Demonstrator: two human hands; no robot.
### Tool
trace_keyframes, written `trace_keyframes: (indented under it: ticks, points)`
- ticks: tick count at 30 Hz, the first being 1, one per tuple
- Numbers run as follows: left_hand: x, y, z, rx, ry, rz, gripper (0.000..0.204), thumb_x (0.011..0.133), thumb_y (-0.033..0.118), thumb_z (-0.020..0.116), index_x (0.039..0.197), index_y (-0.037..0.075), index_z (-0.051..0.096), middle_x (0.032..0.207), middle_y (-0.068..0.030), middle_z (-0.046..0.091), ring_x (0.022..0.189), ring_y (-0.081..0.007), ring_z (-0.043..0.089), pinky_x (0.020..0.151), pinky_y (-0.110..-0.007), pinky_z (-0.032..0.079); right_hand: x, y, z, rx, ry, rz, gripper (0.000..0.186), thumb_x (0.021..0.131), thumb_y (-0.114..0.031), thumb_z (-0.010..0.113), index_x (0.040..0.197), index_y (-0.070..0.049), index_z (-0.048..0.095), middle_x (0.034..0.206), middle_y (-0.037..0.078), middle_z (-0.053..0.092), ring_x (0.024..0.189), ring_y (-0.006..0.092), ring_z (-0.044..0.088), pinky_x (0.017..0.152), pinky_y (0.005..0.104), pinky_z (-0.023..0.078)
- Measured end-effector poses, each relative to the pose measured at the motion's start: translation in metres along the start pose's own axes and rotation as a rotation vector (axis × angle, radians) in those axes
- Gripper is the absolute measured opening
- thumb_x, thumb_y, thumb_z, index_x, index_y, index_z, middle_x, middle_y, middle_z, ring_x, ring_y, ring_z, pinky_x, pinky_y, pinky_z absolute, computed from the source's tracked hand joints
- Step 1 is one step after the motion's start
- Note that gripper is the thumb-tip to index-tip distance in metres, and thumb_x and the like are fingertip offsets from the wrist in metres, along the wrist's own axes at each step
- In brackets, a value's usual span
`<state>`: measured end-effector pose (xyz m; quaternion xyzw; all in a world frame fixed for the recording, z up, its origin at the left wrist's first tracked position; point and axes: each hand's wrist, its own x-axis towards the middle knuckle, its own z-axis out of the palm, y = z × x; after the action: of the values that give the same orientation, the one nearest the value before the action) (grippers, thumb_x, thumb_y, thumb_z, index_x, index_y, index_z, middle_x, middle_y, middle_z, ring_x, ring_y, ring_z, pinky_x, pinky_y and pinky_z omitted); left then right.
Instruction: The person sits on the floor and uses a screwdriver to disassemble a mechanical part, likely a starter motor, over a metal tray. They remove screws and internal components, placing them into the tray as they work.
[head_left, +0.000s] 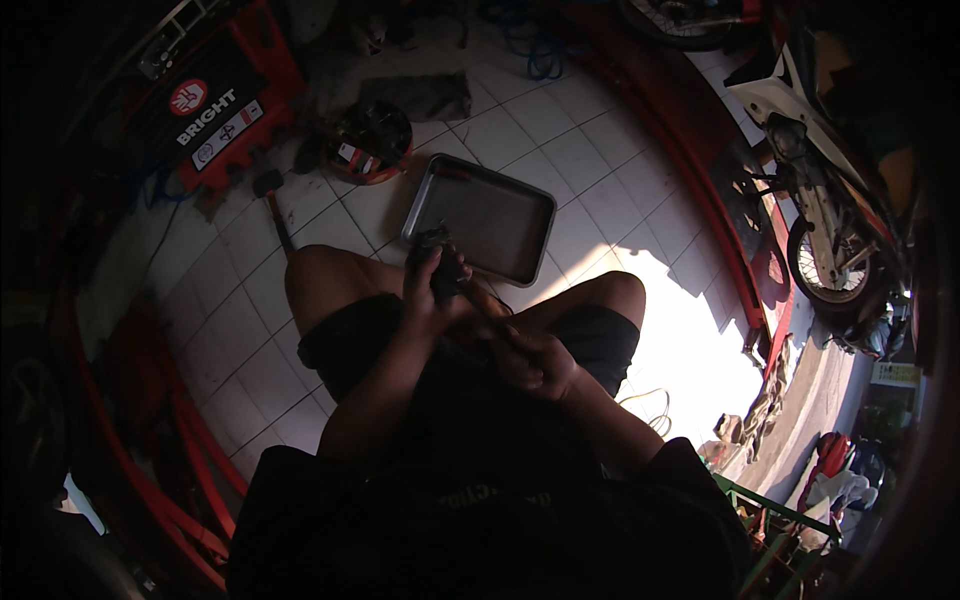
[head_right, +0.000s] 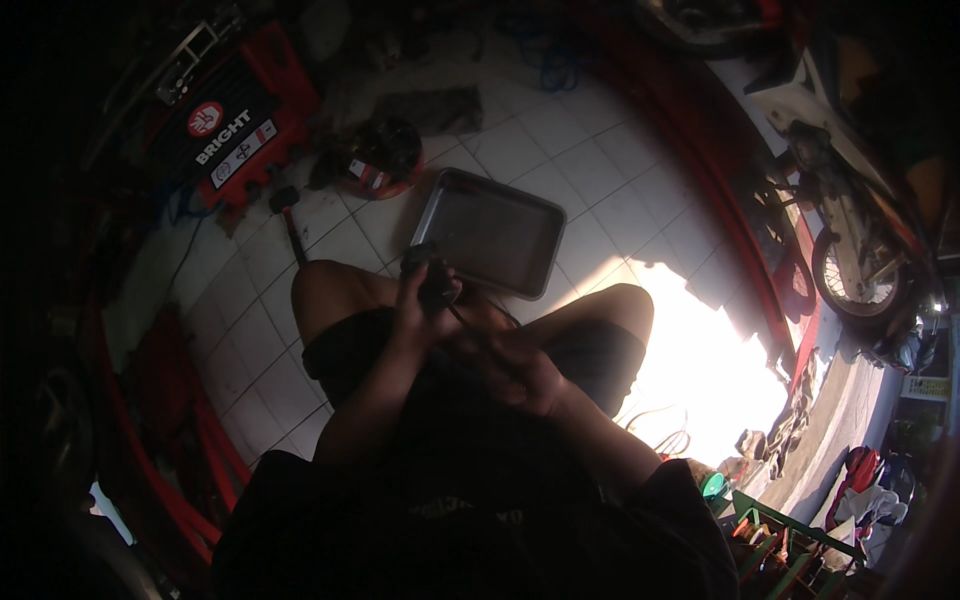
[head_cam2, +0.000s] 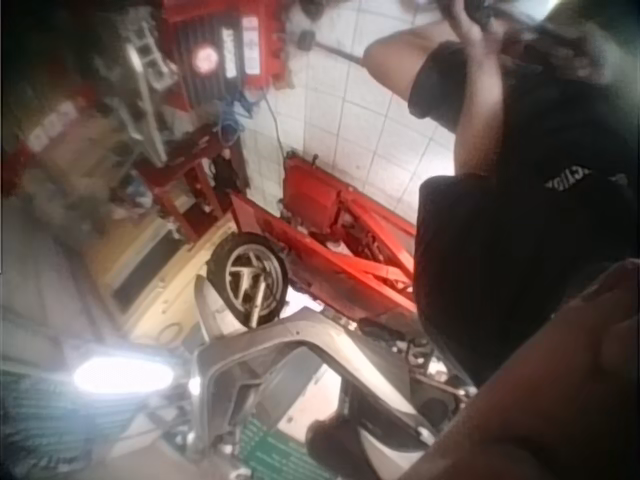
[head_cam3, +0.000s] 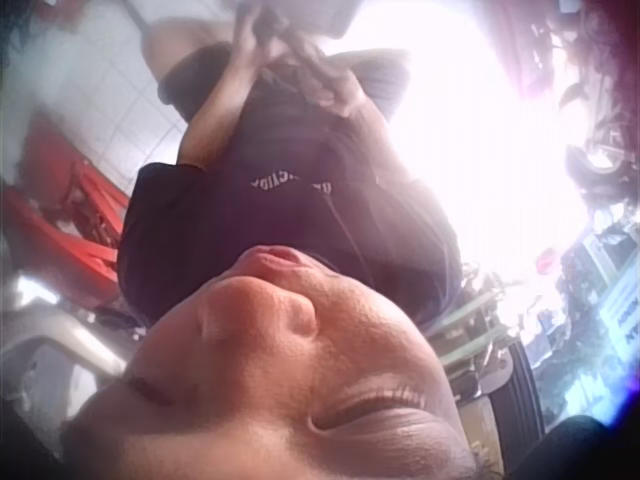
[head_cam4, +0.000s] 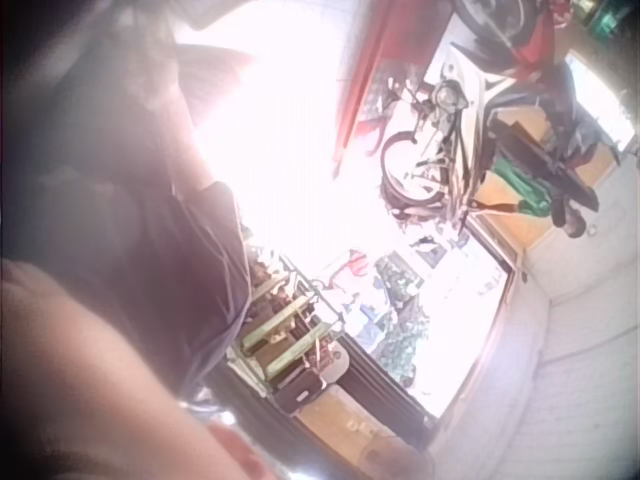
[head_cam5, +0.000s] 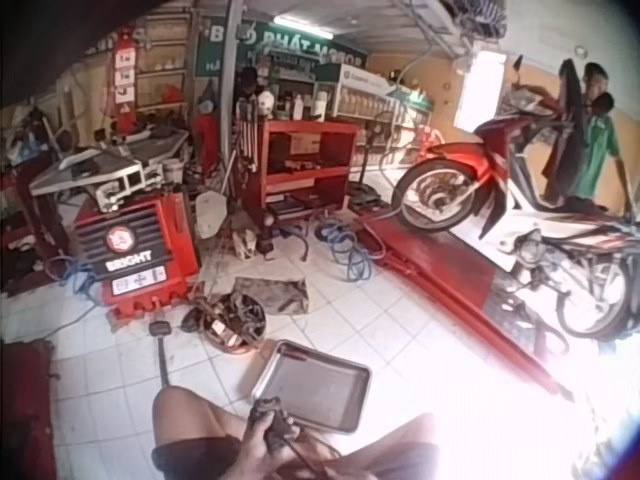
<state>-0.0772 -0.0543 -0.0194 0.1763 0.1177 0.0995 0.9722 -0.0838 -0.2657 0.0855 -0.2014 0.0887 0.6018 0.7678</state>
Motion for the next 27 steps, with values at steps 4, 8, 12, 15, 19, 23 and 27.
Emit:
trace_keyframes:
  ticks: [4, 8, 12, 15, 19, 23, 27]
  points:
    - [-0.004, 0.005, 0.018, 0.075, -0.015, 0.011, 0.035, 0.090, 0.013, 0.070, 0.121, 0.006, 0.055, 0.104, -0.0083, 0.062, 0.090, -0.0208, 0.065, 0.076, -0.038, 0.058, -0.005, -0.003, -0.024, -0.122, 0.022, 0.142, 0.030, 0.104, -0.030, 0.051, 0.120, -0.005, 0.053, 0.069, -0.003, 0.040, 0.048, 0.0054, 0.032, 0.044, 0.0201, 0.026]
    - [-0.003, 0.000, 0.015, 0.230, 0.014, 0.097, 0.043, 0.088, 0.009, 0.072, 0.126, 0.005, 0.052, 0.106, -0.0109, 0.063, 0.092, -0.0245, 0.066, 0.076, -0.040, 0.059, -0.003, -0.001, -0.014, -0.486, 0.361, 0.161, 0.028, 0.103, -0.032, 0.053, 0.113, -0.006, 0.054, 0.070, -0.005, 0.038, 0.053, 0.0060, 0.031, 0.048, 0.0222, 0.025]
    - [-0.002, 0.000, 0.020, 0.299, 0.008, 0.158, 0.049, 0.086, 0.007, 0.074, 0.128, 0.006, 0.049, 0.106, -0.0115, 0.063, 0.093, -0.0240, 0.066, 0.076, -0.039, 0.060, 0.002, -0.010, -0.029, -0.594, 0.244, 0.135, 0.027, 0.103, -0.032, 0.053, 0.113, -0.006, 0.055, 0.070, -0.005, 0.041, 0.056, 0.0065, 0.035, 0.050, 0.0239, 0.028]
    - [-0.002, 0.001, 0.019, 0.371, 0.005, 0.214, 0.050, 0.086, 0.007, 0.074, 0.129, 0.005, 0.047, 0.107, -0.0117, 0.062, 0.092, -0.0235, 0.066, 0.076, -0.039, 0.059, 0.005, -0.020, -0.032, -0.559, 0.297, 0.180, 0.025, 0.104, -0.029, 0.052, 0.107, -0.005, 0.058, 0.072, -0.003, 0.046, 0.059, 0.0074, 0.040, 0.051, 0.0252, 0.031]
    - [0.002, -0.002, 0.010, 0.498, 0.067, 0.357, 0.054, 0.087, 0.008, 0.074, 0.132, 0.005, 0.044, 0.109, -0.0115, 0.062, 0.091, -0.0226, 0.066, 0.078, -0.038, 0.058, 0.010, -0.025, -0.045, -1.024, 0.323, -0.105, 0.026, 0.103, -0.023, 0.049, 0.097, -0.001, 0.061, 0.074, 0.003, 0.055, 0.063, 0.0144, 0.050, 0.056, 0.0329, 0.040]
    - [0.000, -0.004, 0.009, 0.425, 0.133, 0.324, 0.054, 0.090, 0.013, 0.073, 0.133, 0.007, 0.041, 0.111, -0.0107, 0.060, 0.092, -0.0222, 0.065, 0.083, -0.038, 0.057, 0.013, -0.039, -0.055, -1.700, 0.177, -0.424, 0.025, 0.100, -0.017, 0.048, 0.096, 0.004, 0.061, 0.079, 0.013, 0.064, 0.071, 0.0275, 0.058, 0.069, 0.0384, 0.049]
    - [0.002, -0.012, -0.008, 0.478, 0.145, 0.366, 0.052, 0.093, 0.016, 0.071, 0.134, 0.009, 0.039, 0.116, -0.0105, 0.056, 0.097, -0.0220, 0.063, 0.086, -0.038, 0.055, 0.013, -0.042, -0.049, -1.741, 0.295, -0.272, 0.025, 0.098, -0.016, 0.049, 0.099, 0.005, 0.063, 0.089, 0.019, 0.067, 0.085, 0.0336, 0.064, 0.080, 0.0388, 0.051]
